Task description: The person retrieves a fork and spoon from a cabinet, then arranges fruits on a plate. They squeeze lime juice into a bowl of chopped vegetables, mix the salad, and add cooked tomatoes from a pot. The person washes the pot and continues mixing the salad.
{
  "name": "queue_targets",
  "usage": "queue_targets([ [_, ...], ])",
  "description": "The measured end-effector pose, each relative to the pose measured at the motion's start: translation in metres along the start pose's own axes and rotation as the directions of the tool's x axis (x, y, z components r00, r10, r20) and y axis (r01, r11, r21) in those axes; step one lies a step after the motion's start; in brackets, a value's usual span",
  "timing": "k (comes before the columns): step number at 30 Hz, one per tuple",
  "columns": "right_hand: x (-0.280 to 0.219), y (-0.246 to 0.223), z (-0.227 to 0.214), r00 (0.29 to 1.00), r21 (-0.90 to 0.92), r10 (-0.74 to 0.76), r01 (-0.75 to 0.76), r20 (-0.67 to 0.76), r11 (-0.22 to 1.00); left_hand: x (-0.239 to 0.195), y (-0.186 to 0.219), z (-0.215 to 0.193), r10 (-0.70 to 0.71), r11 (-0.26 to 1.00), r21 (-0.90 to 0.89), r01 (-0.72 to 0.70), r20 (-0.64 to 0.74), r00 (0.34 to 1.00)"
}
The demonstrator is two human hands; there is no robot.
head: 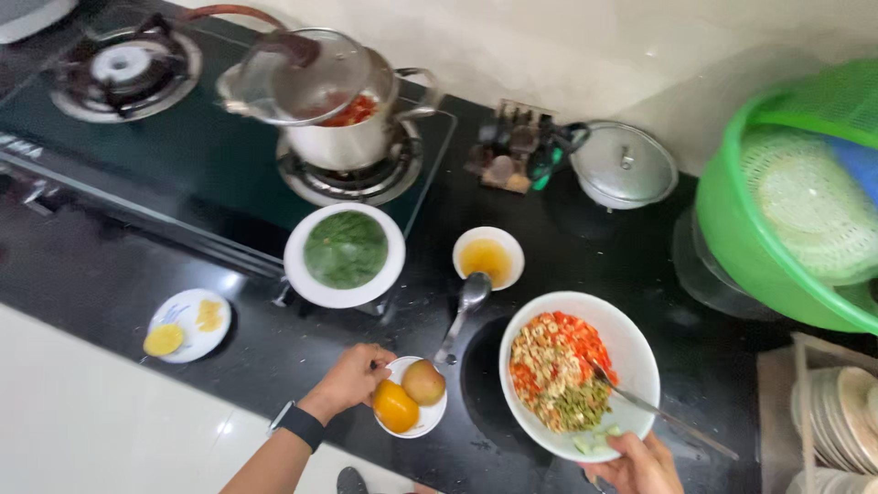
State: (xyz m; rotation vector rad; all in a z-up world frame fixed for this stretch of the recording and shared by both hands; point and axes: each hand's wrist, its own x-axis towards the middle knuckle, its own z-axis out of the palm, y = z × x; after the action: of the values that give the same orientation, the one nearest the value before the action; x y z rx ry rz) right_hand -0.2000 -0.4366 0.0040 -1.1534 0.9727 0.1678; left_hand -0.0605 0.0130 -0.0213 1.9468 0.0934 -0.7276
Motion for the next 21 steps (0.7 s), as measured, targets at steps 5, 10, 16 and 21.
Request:
queue_targets([
  [5, 0.023, 0.02, 0.003, 0.996, -0.005, -0.025, 0.025, 0.08, 1.0, -0.051, 0.0, -0.028, 0.013, 0.996, -0.091, -0.018, -0.056, 0.998],
  [10, 0.029, 0.036, 0.067, 0.993, -0.031, -0.001, 0.005, 0.122, 1.0, -0.122, -0.011, -0.089, 0.004, 0.986, -0.166, -0.031, -0.163, 0.987],
  [16, -0.017, 0.075, 0.192, 0.97, -0.115, 0.031, -0.003, 0.241, 0.993, -0.225, -0.062, -0.196, -0.085, 0.978, -0.208, 0.017, -0.323, 0.942],
  [21, -0.044, 0.129, 0.311, 0.917, -0.199, 0.071, 0.009, 0.393, 0.98, -0.303, -0.123, -0.286, -0.14, 0.974, -0.225, 0.039, -0.455, 0.88],
])
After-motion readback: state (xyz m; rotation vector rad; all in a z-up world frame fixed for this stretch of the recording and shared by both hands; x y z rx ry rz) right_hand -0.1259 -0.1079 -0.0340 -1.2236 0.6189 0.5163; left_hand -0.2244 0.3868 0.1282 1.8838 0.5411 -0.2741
